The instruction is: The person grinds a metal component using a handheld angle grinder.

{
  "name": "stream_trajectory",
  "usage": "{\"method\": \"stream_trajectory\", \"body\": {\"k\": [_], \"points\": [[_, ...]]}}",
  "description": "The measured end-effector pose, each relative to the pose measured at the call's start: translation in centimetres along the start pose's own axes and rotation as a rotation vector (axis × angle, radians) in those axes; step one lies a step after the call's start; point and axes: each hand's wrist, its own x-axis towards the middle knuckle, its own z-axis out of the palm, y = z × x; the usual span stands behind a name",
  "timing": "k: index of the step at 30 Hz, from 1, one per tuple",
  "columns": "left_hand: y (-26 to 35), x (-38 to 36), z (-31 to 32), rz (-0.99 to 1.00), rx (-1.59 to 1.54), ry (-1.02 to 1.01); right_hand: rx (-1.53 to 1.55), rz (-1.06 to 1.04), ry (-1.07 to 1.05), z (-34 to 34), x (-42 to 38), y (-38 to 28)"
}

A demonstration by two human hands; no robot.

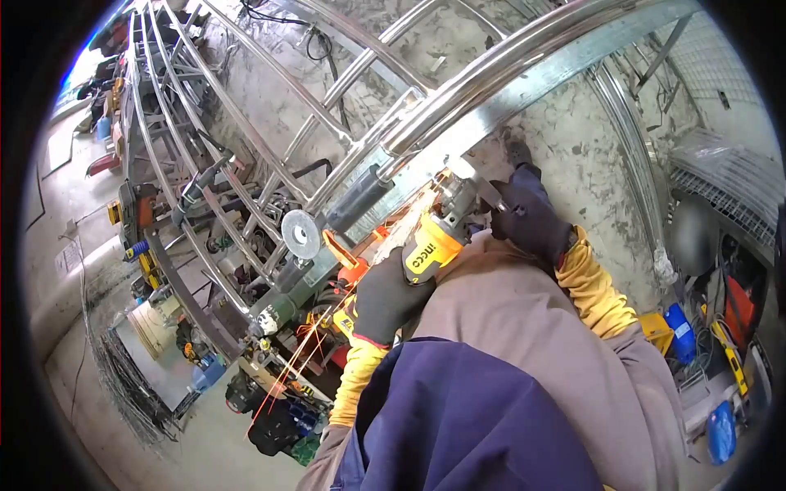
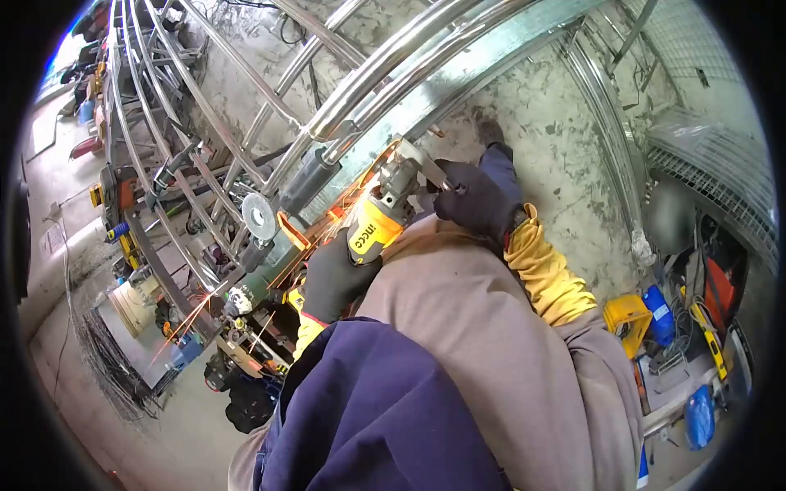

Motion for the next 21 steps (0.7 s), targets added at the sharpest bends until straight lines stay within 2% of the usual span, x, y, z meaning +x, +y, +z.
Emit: {"method": "stream_trajectory", "body": {"k": [2, 4, 17, 19, 21], "points": [[0.1, 0.0, 0.0, -0.025, -0.033, -0.011, 0.028, 0.023, -0.031, -0.7, -0.1, -0.8], [-0.1, 0.0, 0.3, -0.084, 0.022, -0.039, 0.064, 0.006, 0.042, -1.0, -0.3, -1.3], [0.7, 0.1, -0.2, -0.108, -0.004, -0.065, 0.042, -0.028, 0.014, -0.2, -0.2, -0.2], [0.4, 0.1, 0.2, -0.023, -0.031, -0.021, 0.021, -0.020, 0.033, -0.8, -0.3, -1.0], [0.6, 0.0, 0.3, -0.064, -0.056, -0.031, 0.054, -0.034, 0.041, -0.8, -0.3, -1.0]]}}
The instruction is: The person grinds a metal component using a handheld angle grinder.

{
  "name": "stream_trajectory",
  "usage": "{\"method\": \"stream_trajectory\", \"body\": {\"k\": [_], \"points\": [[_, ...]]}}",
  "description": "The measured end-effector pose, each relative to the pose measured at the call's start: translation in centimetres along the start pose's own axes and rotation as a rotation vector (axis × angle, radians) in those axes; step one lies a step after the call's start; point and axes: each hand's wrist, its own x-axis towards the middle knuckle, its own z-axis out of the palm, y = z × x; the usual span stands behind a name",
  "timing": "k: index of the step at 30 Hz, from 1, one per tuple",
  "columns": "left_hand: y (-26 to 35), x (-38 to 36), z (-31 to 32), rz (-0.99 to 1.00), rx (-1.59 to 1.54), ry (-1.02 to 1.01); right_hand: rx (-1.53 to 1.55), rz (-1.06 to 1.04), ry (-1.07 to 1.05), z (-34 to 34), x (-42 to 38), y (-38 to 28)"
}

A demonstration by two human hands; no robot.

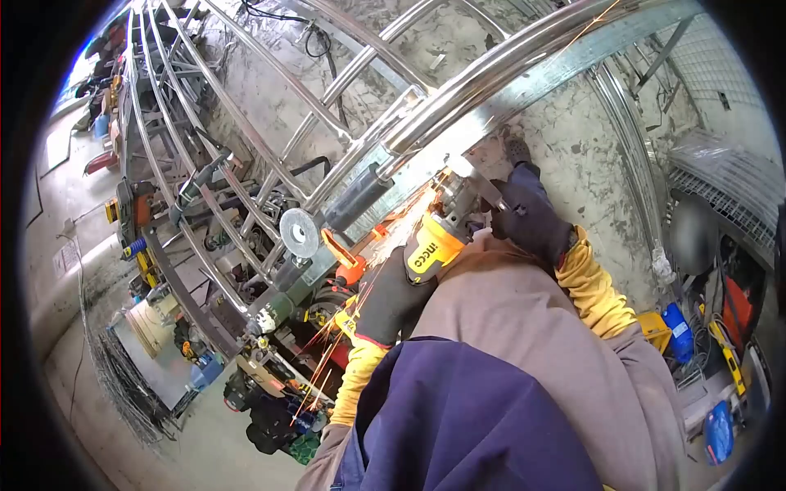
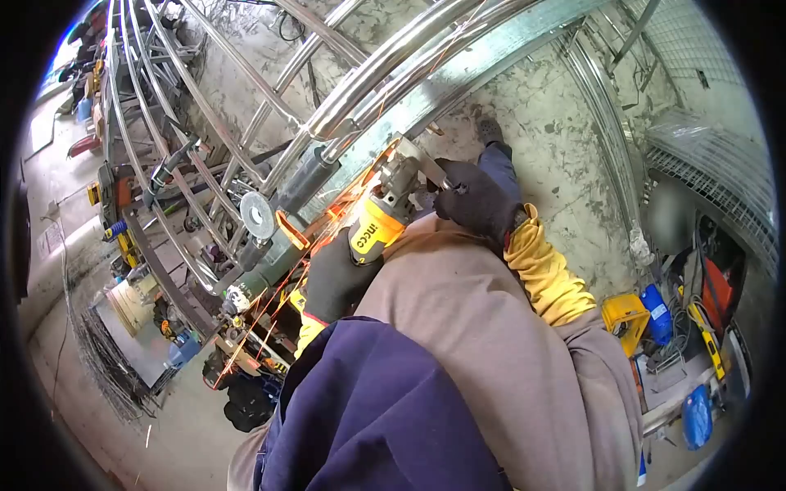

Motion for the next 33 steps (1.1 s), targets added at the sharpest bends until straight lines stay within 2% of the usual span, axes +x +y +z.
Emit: {"method": "stream_trajectory", "body": {"k": [2, 5, 6, 8, 11, 13, 16, 18, 22, 25, 32, 33], "points": [[0.2, 0.1, -0.1, -0.071, 0.047, -0.040, 0.033, -0.015, 0.009, -0.1, 0.0, 0.1], [0.5, 0.1, -0.3, -0.042, 0.002, -0.031, -0.047, -0.036, -0.045, -0.6, 0.1, -0.2], [0.3, 0.2, -0.1, -0.029, 0.102, -0.028, -0.053, -0.029, -0.062, -0.8, 0.2, -0.4], [-0.5, 0.2, 0.6, -0.030, 0.092, -0.005, -0.059, -0.022, -0.077, -0.4, 0.2, -0.1], [0.0, 0.1, 0.2, -0.032, 0.090, 0.007, -0.034, -0.082, 0.045, 0.7, 0.2, 1.0], [0.6, 0.0, -0.4, -0.033, 0.100, -0.003, 0.016, 0.052, -0.110, 0.1, 0.3, 0.2], [1.0, 0.0, -0.8, -0.057, 0.068, -0.055, 0.000, 0.052, -0.073, 0.5, 0.1, 1.0], [1.1, 0.1, -1.1, 0.049, 0.016, -0.034, 0.004, 0.028, -0.060, 0.6, 0.2, 1.1], [-0.1, 0.1, -0.1, -0.004, 0.074, -0.034, -0.020, 0.023, -0.020, 0.5, -0.1, 1.0], [-0.3, 0.1, 0.1, 0.005, 0.080, 0.009, -0.028, 0.045, -0.093, -0.3, 0.2, 0.1], [0.5, -0.1, -0.3, 0.022, -0.041, -0.006, 0.012, 0.055, -0.125, 0.8, 0.2, 1.2], [0.7, -0.1, -0.4, 0.047, -0.111, -0.002, 0.019, 0.055, -0.056, 1.1, 0.2, 1.3]]}}
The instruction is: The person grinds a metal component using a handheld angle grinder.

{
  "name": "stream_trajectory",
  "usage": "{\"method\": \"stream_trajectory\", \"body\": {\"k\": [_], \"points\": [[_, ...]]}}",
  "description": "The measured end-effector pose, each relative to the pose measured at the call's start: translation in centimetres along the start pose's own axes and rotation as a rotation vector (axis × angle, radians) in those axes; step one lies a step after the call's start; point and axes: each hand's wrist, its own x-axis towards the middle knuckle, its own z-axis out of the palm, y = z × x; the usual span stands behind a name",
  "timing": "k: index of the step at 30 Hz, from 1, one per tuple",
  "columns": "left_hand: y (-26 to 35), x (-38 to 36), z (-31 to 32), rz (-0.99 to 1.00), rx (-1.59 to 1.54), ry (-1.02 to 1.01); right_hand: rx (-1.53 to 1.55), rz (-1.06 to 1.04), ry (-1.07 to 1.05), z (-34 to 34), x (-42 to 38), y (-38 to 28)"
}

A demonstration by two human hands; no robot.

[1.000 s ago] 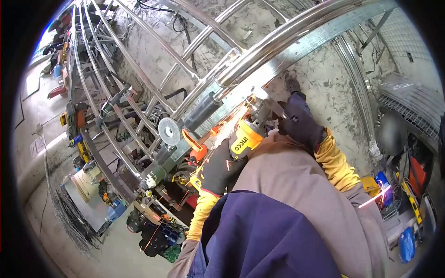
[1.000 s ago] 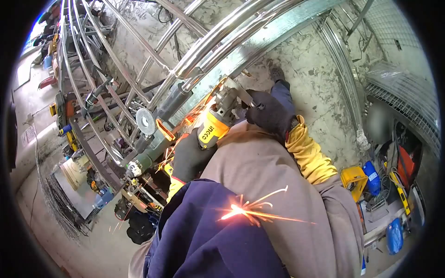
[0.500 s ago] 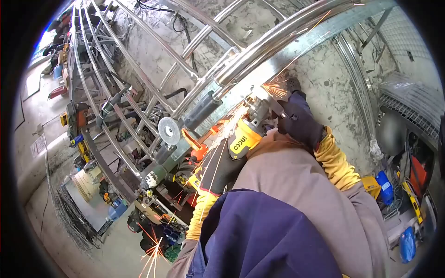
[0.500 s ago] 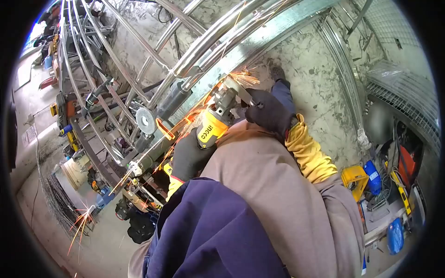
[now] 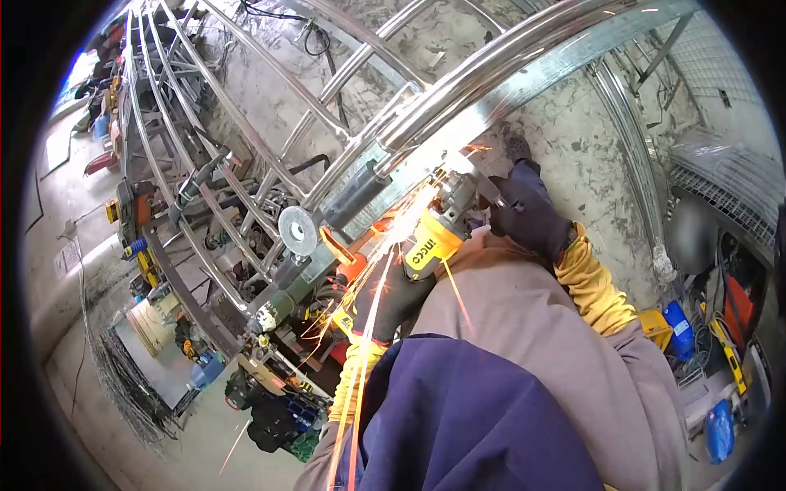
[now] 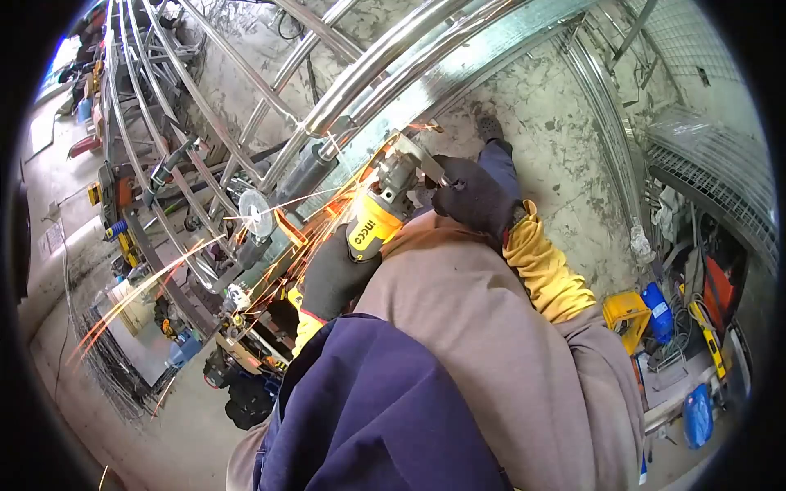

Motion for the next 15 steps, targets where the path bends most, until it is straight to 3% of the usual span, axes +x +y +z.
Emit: {"method": "stream_trajectory", "body": {"k": [2, 4, 13, 15], "points": [[-0.4, 0.1, 0.0, -0.007, 0.068, -0.001, 0.008, 0.001, 0.068, 0.1, -0.1, 0.1], [-0.5, 0.2, 0.0, -0.014, 0.137, -0.001, -0.046, 0.034, -0.022, -0.6, -0.2, -0.3], [0.0, 0.2, -0.1, -0.017, 0.164, -0.008, -0.048, -0.022, -0.010, -1.2, -0.2, -0.9], [-0.5, 0.5, 0.1, -0.098, 0.175, -0.070, -0.082, 0.000, -0.038, -1.4, -0.1, -1.1]]}}
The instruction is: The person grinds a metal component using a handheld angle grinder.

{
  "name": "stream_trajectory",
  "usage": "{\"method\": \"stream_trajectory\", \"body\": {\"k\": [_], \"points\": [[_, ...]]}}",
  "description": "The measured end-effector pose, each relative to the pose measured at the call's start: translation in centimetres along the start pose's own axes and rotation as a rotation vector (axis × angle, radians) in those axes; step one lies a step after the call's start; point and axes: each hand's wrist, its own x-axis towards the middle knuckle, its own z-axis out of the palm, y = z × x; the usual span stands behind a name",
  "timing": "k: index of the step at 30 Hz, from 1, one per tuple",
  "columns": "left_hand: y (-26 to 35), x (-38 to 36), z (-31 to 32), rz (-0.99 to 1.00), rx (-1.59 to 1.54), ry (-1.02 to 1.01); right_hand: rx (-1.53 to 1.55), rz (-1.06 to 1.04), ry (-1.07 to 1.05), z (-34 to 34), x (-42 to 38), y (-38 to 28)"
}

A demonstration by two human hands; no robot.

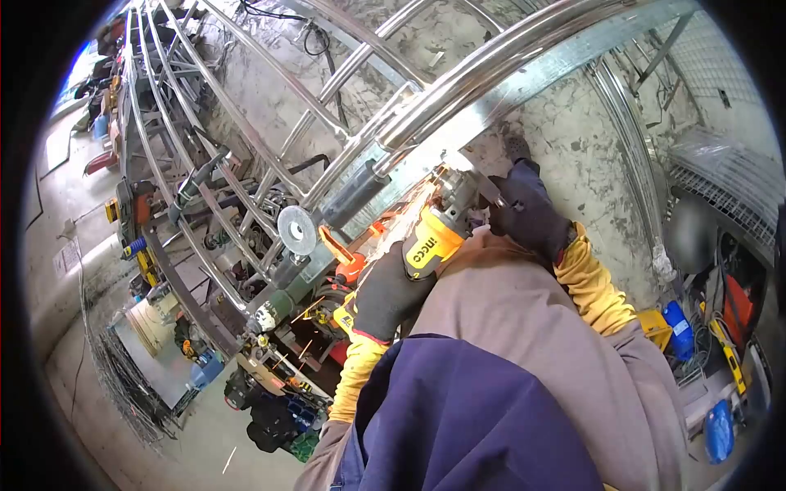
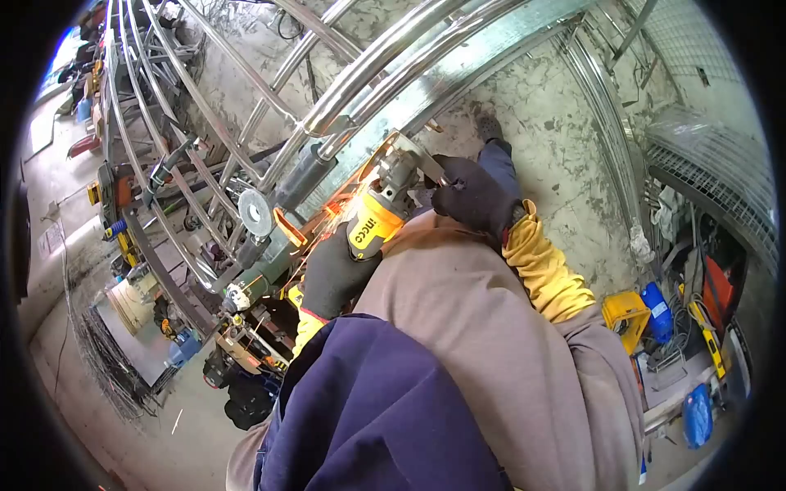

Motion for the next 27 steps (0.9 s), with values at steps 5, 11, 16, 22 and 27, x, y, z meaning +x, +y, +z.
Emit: {"method": "stream_trajectory", "body": {"k": [5, 11, 16, 22, 27], "points": [[-0.1, -0.1, 0.2, 0.038, -0.036, 0.030, 0.051, -0.069, 0.070, 1.0, 0.2, 1.0], [0.1, 0.0, 0.2, 0.074, -0.127, 0.044, 0.054, -0.024, 0.075, 1.1, 0.0, 0.8], [0.7, -0.4, -0.4, 0.036, -0.104, 0.043, 0.244, 0.016, 0.005, 0.7, -0.1, 0.5], [-0.5, -0.1, 0.3, 0.071, 0.017, 0.071, 0.118, -0.019, 0.049, 0.3, -0.1, 0.0], [0.0, -0.2, -0.2, 0.050, -0.014, 0.014, 0.019, -0.041, 0.092, 1.1, 0.0, 0.9]]}}
